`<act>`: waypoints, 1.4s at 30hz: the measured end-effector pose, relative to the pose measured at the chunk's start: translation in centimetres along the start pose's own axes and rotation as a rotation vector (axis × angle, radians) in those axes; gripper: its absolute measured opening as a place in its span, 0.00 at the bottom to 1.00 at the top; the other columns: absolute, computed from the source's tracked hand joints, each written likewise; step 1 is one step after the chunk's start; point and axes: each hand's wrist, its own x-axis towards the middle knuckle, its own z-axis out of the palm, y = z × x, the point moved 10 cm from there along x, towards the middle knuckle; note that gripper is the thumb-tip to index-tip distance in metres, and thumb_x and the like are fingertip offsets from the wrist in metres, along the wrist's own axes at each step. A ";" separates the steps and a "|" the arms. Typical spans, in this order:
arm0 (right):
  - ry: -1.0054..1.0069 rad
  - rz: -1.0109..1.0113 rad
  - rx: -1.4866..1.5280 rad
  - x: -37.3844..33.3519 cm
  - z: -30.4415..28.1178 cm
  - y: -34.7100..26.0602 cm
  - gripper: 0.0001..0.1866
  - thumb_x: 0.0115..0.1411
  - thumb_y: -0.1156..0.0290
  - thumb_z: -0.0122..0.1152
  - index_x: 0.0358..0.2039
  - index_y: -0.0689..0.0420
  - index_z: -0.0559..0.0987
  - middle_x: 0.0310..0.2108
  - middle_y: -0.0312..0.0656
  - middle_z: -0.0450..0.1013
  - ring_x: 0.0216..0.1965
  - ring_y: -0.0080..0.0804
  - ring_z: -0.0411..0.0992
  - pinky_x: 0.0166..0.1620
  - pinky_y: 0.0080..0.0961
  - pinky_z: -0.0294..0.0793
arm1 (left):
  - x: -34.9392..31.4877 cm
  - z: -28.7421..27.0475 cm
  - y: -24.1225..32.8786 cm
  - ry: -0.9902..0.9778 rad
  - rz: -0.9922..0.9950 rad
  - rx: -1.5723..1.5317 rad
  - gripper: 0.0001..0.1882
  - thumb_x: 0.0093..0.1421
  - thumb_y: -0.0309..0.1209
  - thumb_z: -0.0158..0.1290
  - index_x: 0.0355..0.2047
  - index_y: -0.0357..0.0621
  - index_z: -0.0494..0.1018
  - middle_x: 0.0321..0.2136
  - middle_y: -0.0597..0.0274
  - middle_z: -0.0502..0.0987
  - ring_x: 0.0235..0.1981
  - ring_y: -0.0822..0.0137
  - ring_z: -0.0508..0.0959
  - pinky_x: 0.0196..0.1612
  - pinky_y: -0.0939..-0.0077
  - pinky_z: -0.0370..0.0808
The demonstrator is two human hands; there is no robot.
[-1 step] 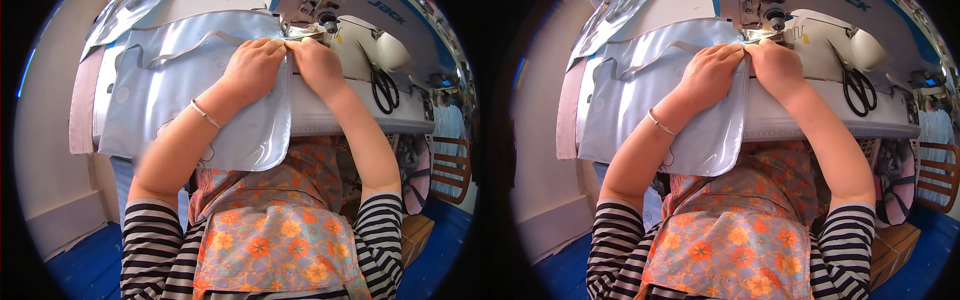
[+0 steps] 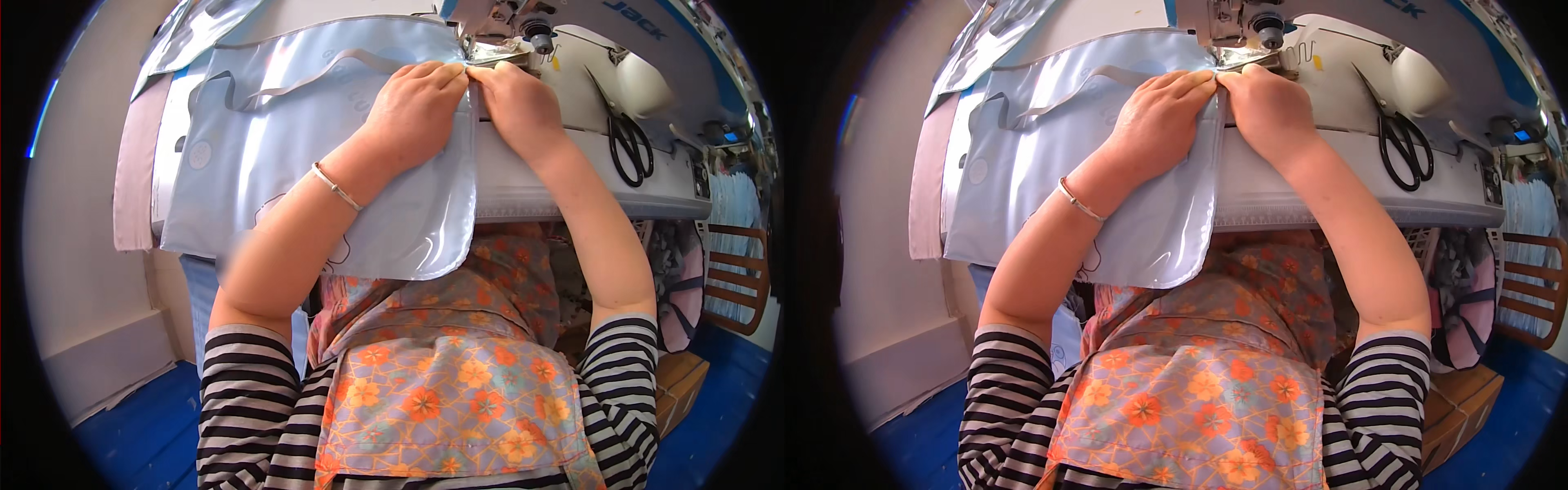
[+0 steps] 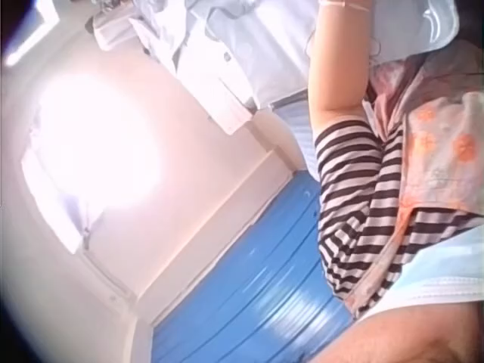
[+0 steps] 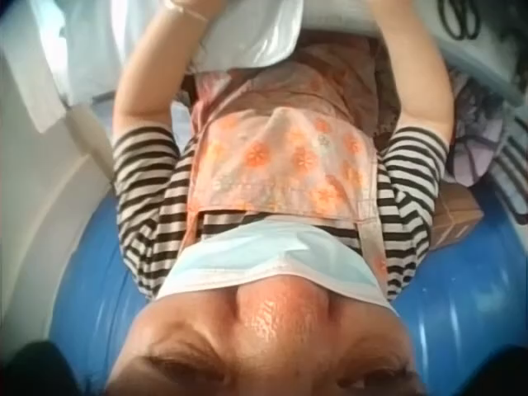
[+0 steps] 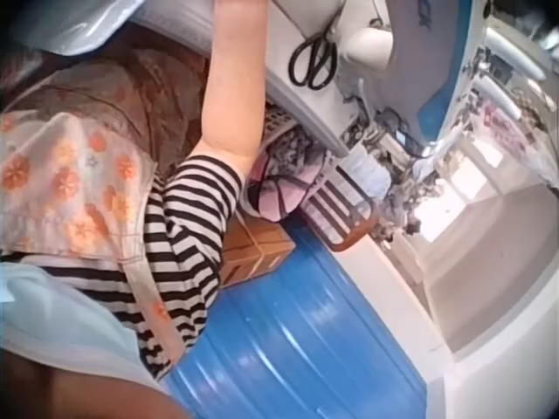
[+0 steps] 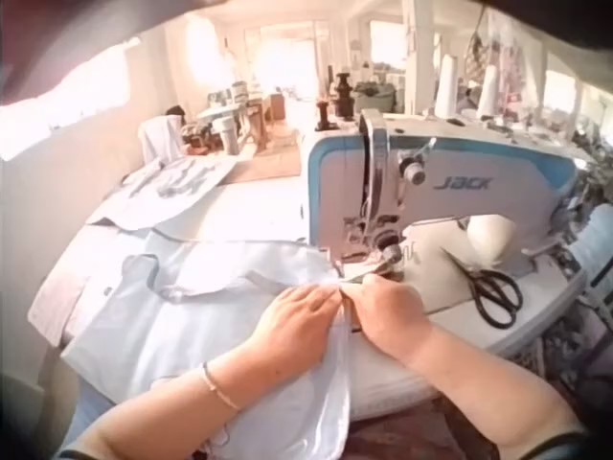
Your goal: The recorder is sewing fabric bags using an industrial sewing machine, attaching handles and stitching edges.
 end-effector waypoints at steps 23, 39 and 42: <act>0.129 -0.218 0.100 -2.4 -2.7 -2.5 0.15 0.52 0.82 0.59 0.42 0.60 0.82 0.44 0.42 0.79 0.44 0.41 0.76 0.49 0.33 0.78 | 0.3 -6.0 -5.4 0.160 -0.150 0.255 0.23 0.58 0.33 0.56 0.54 0.40 0.74 0.58 0.50 0.73 0.59 0.52 0.71 0.64 0.59 0.65; 0.231 -0.127 0.467 -4.5 -5.8 -3.2 0.15 0.55 0.82 0.62 0.44 0.60 0.82 0.45 0.44 0.79 0.47 0.41 0.76 0.52 0.32 0.76 | -4.5 -12.0 -10.6 0.294 -0.542 -0.837 0.21 0.61 0.15 0.43 0.53 0.37 0.74 0.40 0.56 0.78 0.42 0.70 0.78 0.48 0.76 0.75; 0.147 -0.113 0.780 -6.5 -5.0 -7.4 0.20 0.56 0.81 0.64 0.51 0.60 0.77 0.50 0.44 0.77 0.49 0.34 0.76 0.52 0.29 0.75 | -6.2 -11.9 -2.4 0.243 -0.527 -1.123 0.20 0.62 0.15 0.45 0.55 0.32 0.72 0.40 0.61 0.76 0.42 0.72 0.75 0.50 0.77 0.73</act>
